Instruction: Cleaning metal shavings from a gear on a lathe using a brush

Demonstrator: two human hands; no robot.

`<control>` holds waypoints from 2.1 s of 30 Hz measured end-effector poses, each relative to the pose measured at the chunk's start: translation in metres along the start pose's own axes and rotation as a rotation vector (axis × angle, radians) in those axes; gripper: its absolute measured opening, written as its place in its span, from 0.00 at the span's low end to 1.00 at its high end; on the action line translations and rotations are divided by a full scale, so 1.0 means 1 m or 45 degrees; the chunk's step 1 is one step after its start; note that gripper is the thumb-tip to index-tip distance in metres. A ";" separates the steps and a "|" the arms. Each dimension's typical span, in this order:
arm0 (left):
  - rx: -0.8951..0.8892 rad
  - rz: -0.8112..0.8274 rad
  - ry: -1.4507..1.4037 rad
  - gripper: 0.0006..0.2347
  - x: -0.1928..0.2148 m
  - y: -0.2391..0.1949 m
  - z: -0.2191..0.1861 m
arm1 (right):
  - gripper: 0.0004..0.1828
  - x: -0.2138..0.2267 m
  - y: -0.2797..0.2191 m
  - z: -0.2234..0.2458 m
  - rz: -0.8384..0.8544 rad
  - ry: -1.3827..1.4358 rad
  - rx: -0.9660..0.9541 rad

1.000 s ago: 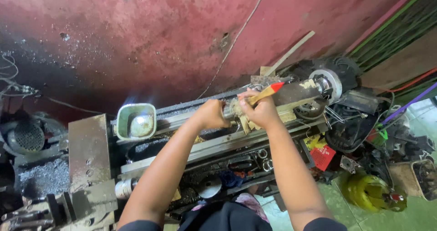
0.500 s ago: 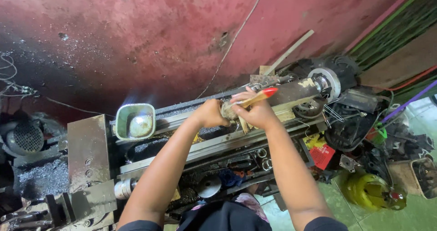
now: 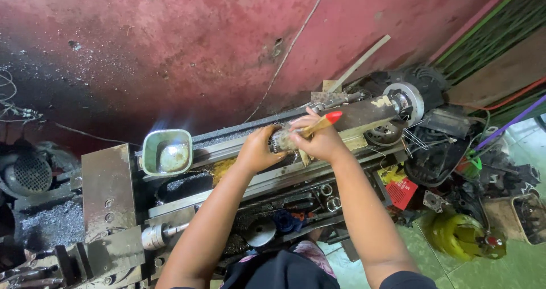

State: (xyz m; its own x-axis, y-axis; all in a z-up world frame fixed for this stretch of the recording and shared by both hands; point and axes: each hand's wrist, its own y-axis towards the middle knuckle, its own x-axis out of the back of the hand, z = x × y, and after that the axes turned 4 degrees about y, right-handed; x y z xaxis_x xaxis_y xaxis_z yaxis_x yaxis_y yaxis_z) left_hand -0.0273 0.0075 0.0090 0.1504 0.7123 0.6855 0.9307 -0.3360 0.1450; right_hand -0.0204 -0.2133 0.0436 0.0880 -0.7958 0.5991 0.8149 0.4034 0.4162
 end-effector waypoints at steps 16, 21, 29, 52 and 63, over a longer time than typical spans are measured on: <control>0.058 0.185 0.071 0.29 0.028 0.001 -0.025 | 0.07 0.002 0.000 -0.002 -0.160 0.126 -0.008; 0.084 0.288 0.230 0.31 0.020 0.003 -0.013 | 0.11 0.010 0.008 0.026 0.253 -0.002 -0.078; 0.066 0.350 0.078 0.32 0.043 0.002 -0.035 | 0.09 0.007 0.002 0.011 -0.022 0.093 0.024; 0.521 0.901 -0.273 0.32 0.051 0.067 -0.016 | 0.03 0.019 0.003 0.023 -0.031 0.131 -0.337; 0.346 0.717 0.048 0.25 0.030 0.074 -0.012 | 0.05 0.011 -0.001 -0.001 -0.059 0.127 -0.033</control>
State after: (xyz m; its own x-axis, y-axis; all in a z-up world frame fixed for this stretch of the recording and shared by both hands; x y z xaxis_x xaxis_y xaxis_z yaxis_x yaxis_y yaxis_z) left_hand 0.0426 -0.0034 0.0487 0.6353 0.4480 0.6291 0.7644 -0.4812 -0.4292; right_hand -0.0196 -0.2231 0.0488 0.1054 -0.8550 0.5077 0.8337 0.3543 0.4236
